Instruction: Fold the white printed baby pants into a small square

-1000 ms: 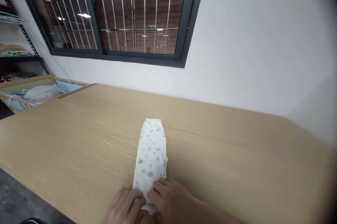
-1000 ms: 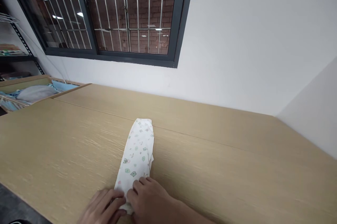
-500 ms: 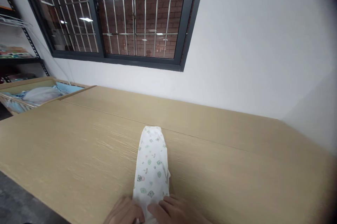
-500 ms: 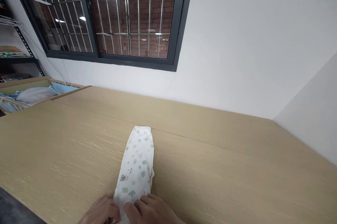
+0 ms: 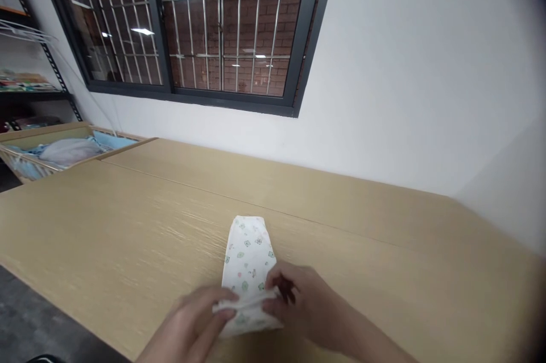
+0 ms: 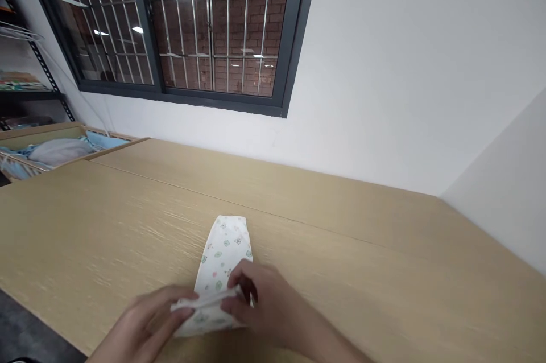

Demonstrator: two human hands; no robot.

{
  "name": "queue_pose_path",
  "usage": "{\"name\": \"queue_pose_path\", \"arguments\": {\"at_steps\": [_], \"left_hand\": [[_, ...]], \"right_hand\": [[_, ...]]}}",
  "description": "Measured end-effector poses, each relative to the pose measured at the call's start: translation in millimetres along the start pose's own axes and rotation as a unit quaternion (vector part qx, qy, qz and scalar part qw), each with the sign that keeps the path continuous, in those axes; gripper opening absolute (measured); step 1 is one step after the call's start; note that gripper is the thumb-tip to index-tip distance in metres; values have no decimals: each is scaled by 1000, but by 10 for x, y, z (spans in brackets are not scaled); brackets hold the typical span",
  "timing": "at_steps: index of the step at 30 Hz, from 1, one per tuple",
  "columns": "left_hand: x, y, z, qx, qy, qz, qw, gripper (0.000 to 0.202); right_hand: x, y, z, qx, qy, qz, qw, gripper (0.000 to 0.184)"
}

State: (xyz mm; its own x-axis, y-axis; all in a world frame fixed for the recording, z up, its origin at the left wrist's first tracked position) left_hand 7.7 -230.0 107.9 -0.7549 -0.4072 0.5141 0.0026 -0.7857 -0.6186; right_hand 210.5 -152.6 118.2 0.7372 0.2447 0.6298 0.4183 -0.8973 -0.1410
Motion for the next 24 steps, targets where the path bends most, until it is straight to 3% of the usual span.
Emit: {"name": "queue_pose_path", "arguments": {"at_steps": [4,8,12,15,17,19,22,24], "left_hand": [[-187,-589,-76,20,55,-18,998,22],[-449,-1061,-439,51,20,-2,999,24],[-756,-1372,-860,84,-28,10,996,28],[-933,-1481,-1014,88,-66,-2,994,25],[-943,-1451,-950,78,-98,4,992,26],[-893,-1288,-738,55,-117,14,991,31],[-846,-781,-266,-21,-131,8,991,36],[-856,-357,30,-128,-225,29,966,42]], "right_hand": [[100,-456,107,11,-59,48,997,20],[144,-921,302,33,-64,106,992,27],[38,-1335,592,1,-5,139,990,25],[-94,-1539,773,-14,27,135,990,23],[-149,-1596,860,-14,44,138,989,22],[-151,-1587,902,-10,62,159,985,30],[-68,-1465,781,40,103,222,969,52],[-68,-1328,558,112,133,227,958,57]]}}
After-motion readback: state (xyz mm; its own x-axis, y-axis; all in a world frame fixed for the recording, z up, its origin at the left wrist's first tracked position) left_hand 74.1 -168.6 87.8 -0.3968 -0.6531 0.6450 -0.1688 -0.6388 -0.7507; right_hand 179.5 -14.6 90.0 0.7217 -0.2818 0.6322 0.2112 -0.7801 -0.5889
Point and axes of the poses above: each hand's wrist, its own y-axis away from the middle knuckle, its own x-axis out of the back of the hand, z = x × y, the point moved 7 cm from there along -y, towards the middle knuckle, and after that the axes turned 15 degrees about z, right-handed, at the moved point
